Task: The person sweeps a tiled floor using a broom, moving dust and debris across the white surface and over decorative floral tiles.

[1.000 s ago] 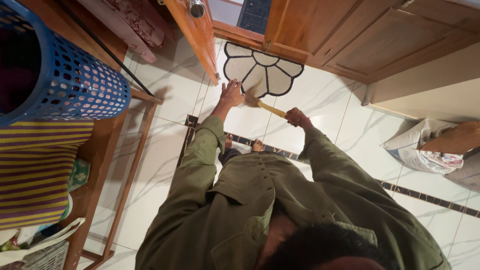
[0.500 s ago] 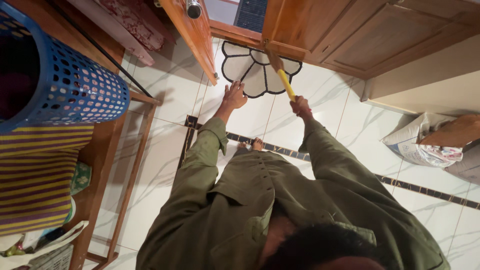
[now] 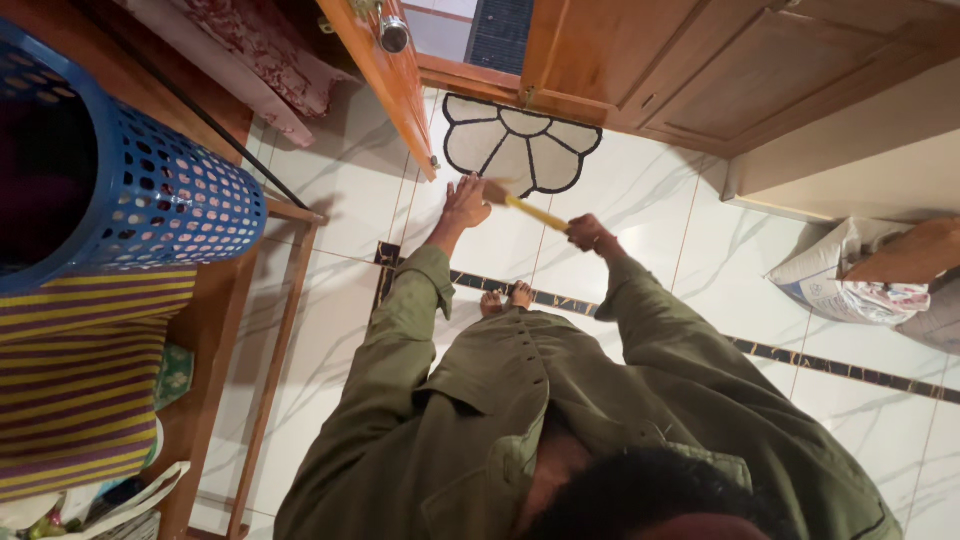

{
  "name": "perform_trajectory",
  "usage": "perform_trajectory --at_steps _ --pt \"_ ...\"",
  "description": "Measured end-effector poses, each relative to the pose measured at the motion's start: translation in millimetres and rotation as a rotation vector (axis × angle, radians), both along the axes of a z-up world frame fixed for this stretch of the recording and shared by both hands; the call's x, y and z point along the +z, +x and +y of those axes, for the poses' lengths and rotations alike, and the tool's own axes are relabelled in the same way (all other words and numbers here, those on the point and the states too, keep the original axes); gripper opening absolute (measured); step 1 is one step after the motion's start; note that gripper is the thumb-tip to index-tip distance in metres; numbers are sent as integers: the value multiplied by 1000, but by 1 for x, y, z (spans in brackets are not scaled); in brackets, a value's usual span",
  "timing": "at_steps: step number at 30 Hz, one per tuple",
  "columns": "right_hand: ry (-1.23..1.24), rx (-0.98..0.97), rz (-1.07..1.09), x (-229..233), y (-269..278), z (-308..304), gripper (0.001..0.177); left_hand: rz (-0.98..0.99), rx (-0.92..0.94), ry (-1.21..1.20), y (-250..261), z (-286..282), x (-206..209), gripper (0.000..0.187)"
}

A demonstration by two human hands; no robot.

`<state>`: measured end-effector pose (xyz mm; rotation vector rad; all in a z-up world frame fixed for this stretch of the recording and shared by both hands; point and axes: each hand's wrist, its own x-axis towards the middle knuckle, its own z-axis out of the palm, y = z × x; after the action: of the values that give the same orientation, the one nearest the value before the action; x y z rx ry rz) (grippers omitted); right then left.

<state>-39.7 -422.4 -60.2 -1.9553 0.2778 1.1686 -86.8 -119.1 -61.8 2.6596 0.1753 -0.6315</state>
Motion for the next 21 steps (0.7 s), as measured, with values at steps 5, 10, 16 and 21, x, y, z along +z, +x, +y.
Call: perform_trajectory --at_steps 5,10,16,21 --pt "48 -103 -187 15 11 -16 54 4 -24 50 -6 5 0 76" --pt "-13 -248 -258 4 0 -15 51 32 -33 50 -18 5 -2 77" --pt "47 -375 -276 -55 -42 1 36 54 -43 34 -32 5 2 77" --pt "-17 -320 -19 -44 -62 25 27 33 -51 35 -35 12 3 77"
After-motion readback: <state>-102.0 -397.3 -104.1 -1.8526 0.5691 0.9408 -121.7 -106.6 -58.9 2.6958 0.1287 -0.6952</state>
